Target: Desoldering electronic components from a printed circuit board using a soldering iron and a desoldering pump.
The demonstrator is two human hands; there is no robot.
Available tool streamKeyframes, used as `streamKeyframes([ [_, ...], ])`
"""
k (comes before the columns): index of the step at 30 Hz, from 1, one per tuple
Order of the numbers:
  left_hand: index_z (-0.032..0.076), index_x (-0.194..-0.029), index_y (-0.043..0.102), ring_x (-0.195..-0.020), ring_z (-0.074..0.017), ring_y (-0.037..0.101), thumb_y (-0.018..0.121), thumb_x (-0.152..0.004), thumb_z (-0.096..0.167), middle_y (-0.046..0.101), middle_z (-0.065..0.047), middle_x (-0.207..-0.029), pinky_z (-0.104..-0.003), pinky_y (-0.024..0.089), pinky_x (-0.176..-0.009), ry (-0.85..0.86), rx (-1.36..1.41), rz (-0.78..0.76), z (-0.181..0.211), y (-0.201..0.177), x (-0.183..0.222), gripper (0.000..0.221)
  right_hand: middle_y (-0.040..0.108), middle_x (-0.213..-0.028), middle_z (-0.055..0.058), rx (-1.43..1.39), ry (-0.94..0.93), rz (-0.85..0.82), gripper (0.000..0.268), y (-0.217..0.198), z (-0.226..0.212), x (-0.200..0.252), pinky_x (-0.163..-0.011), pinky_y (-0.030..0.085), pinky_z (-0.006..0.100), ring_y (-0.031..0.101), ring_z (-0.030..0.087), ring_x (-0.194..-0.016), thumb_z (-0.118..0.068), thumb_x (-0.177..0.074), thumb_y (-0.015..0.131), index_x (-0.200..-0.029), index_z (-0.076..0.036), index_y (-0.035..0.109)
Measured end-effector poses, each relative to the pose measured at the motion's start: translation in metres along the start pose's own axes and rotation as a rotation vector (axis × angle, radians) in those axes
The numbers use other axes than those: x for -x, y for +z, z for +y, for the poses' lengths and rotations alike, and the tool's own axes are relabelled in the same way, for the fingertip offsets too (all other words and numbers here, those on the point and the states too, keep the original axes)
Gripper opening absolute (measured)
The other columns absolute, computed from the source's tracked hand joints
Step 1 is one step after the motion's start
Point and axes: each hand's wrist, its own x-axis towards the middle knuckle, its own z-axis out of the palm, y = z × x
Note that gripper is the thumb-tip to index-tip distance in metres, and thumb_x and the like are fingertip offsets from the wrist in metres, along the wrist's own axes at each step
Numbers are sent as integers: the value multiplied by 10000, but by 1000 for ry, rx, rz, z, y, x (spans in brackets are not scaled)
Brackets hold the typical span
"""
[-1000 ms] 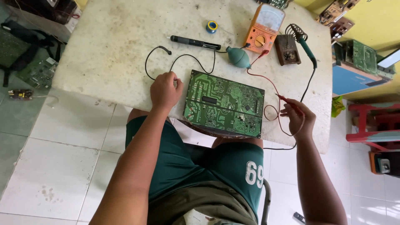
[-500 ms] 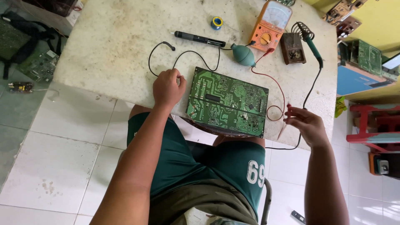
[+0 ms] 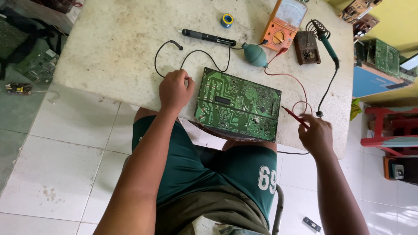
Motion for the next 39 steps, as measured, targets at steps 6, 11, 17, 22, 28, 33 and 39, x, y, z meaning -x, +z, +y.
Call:
streamKeyframes([
  [6,141,-811,631,-597,-215,655,664,-916,213,601,-15,-629,-308,545,-523,-34,32,-47,2,-5,-1,132,733,-1052,-74,648,-144,227,172,24,58,-1,-949,469,347,653,170,-1065,-305,-971,765,-1112,-393,812],
  [11,134,-805,626,-592,-229,655,669,-904,204,596,-21,-619,-326,545,-516,-31,33,-38,3,-6,-2,129,810,-878,67,634,123,64,245,17,25,6,-763,621,430,801,308,-825,-320,-1121,576,-1270,-317,771],
  [17,131,-800,620,-597,-249,653,670,-887,216,575,-24,-610,-351,543,-509,-9,22,-16,2,-5,1,131,802,-1052,108,342,238,-114,331,45,20,5,-923,578,497,763,368,-1048,-392,-1059,562,-1325,-264,713],
  [22,142,-800,616,-598,-234,649,675,-878,222,572,-11,-612,-340,542,-509,-10,13,-1,1,-1,1,127,730,-899,61,142,86,251,173,68,24,27,-766,588,433,730,299,-836,-215,-1016,687,-1160,-166,768],
  [28,143,-805,623,-603,-240,653,679,-877,227,582,-15,-619,-346,546,-517,2,7,3,1,-1,1,123,738,-835,195,-43,330,138,420,69,-43,63,-834,567,578,726,454,-874,-273,-982,676,-1366,-127,589],
  [33,142,-804,621,-606,-250,654,671,-887,233,587,-18,-623,-362,546,-514,1,29,-11,1,-3,0,133,718,-800,255,-114,404,120,651,62,-49,64,-874,524,652,704,544,-912,-220,-974,580,-1551,-32,344],
  [39,145,-801,622,-596,-244,649,682,-876,223,579,-8,-619,-360,553,-528,3,15,21,0,0,2,124,701,-693,197,-426,401,104,453,60,-29,62,-557,563,369,700,296,-556,-135,-1085,591,-1478,65,490],
])
